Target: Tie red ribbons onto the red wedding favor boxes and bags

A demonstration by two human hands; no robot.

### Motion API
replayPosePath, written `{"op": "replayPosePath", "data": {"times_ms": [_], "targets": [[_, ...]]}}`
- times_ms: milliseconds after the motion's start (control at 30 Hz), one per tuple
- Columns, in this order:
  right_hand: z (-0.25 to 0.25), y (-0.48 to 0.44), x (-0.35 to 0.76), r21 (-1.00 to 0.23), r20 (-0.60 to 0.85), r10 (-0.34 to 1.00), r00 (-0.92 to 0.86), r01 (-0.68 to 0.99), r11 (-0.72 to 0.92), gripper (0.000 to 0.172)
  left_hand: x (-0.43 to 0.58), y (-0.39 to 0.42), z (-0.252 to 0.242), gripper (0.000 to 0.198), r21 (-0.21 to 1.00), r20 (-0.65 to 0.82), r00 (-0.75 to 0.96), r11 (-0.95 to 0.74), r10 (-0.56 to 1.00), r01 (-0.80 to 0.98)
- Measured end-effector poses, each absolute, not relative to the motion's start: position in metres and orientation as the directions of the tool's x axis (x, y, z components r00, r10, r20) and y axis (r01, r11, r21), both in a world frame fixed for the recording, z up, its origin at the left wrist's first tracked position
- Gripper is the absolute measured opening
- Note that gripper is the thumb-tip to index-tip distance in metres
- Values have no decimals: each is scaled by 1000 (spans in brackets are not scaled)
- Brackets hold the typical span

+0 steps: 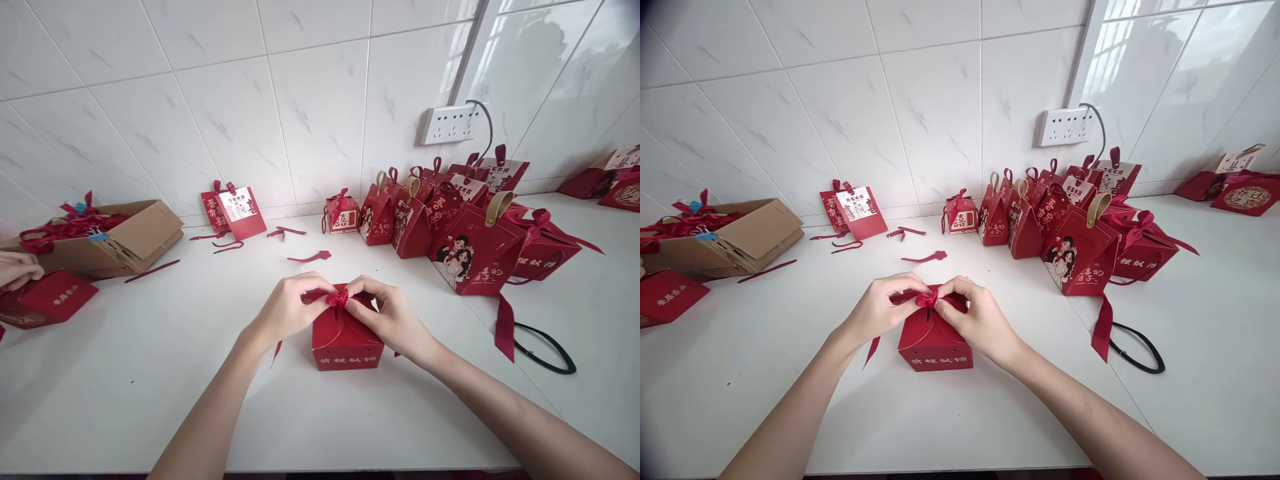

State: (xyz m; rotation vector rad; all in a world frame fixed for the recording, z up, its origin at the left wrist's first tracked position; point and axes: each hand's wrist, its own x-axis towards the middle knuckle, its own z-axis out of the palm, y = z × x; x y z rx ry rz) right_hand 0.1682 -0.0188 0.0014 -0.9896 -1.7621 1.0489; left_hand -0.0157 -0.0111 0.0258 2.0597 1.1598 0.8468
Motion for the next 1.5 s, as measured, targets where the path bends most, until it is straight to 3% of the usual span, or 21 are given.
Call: {"op": "replayPosePath", "data": {"times_ms": [367, 500, 600, 700, 800, 900, 1067, 1200, 1367, 1500], "targets": [[4, -21, 168, -900, 274, 916, -294, 257, 352, 10, -17, -24, 25, 24, 679, 252, 456, -492, 853, 544], [6, -20, 168, -892, 277, 916, -289, 276, 357, 9, -15, -23, 22, 15, 631, 311, 457, -541, 833, 557], [7, -20, 168, -890, 274, 915, -295, 283, 357, 11, -16, -23, 21, 46, 597, 409, 435, -596, 802, 537], [7, -20, 169, -887, 279, 911, -304, 283, 366, 11, -18, -23, 22, 31, 583, 463, 485, -667, 741, 463], [6, -20, 169, -883, 283, 908, -309, 287, 373, 11, -20, -22, 23, 22, 644, 417, 515, -644, 749, 414], [6, -20, 169, -873, 292, 902, -318, 296, 387, 11, -20, -21, 24, 18, 719, 377, 442, -558, 814, 415], [5, -18, 170, -850, 310, 883, -354, 313, 424, 12, -17, -17, 23, 7, 789, 435, 303, -521, 848, 325], [2, -17, 171, -865, 312, 871, -378, 266, 425, 13, -15, -14, 17, 8, 748, 462, 272, -536, 844, 392], [1, -16, 171, -884, 307, 878, -369, 230, 406, 18, -15, -13, 14, 10, 635, 481, 423, -638, 768, 436], [4, -19, 169, -898, 280, 909, -310, 250, 362, 15, -16, -17, 20, 14, 656, 411, 507, -632, 758, 413]]}}
